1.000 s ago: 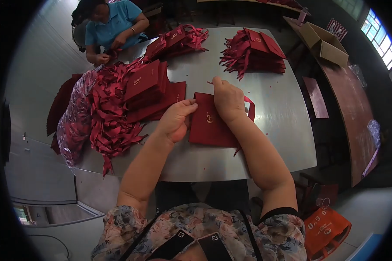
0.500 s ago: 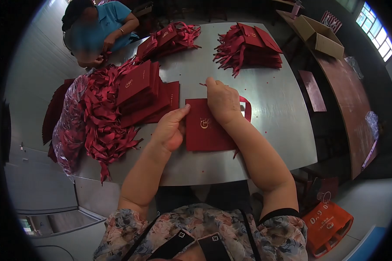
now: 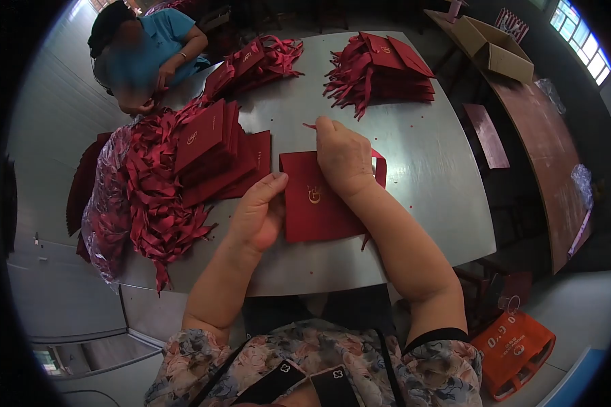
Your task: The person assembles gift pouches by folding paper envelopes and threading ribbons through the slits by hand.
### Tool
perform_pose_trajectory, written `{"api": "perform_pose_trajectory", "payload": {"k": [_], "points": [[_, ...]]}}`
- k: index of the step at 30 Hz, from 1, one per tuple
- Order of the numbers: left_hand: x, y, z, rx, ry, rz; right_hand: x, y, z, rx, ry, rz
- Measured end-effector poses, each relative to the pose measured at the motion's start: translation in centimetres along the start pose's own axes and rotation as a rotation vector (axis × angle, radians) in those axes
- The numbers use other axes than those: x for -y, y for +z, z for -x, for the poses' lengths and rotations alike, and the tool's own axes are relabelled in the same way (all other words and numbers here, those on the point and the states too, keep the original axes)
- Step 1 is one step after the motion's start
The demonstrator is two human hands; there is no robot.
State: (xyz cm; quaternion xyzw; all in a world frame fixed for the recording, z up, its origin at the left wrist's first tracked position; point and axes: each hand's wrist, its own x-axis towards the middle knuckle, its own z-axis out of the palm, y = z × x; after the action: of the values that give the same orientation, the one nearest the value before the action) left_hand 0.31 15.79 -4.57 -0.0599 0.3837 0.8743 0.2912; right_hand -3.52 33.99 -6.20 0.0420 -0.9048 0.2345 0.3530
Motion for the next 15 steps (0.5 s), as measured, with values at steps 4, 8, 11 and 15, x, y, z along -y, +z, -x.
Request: {"api": "perform_pose_trajectory", "payload": {"k": [4, 8, 11, 15], "points": [[0.2, 0.1, 0.1, -0.002, 0.036, -0.018, 0.3, -0.3, -0.1, -0.051, 0.003, -0.027], [0.1, 0.6, 0.4, -0.016, 0.056, -0.063, 0.6, -0.6, -0.2, -0.090, -0.011, -0.028], [-0.2, 1.1, 0.9, -0.019, 0.054, -0.081, 0.4, -0.4, -0.2, -0.080, -0.021, 0.009], [-0.1, 1.0, 1.1, 0.078, 0.097, -0.149, 0.6, -0.6, -0.3, -0.106, -0.017, -0.006]]}}
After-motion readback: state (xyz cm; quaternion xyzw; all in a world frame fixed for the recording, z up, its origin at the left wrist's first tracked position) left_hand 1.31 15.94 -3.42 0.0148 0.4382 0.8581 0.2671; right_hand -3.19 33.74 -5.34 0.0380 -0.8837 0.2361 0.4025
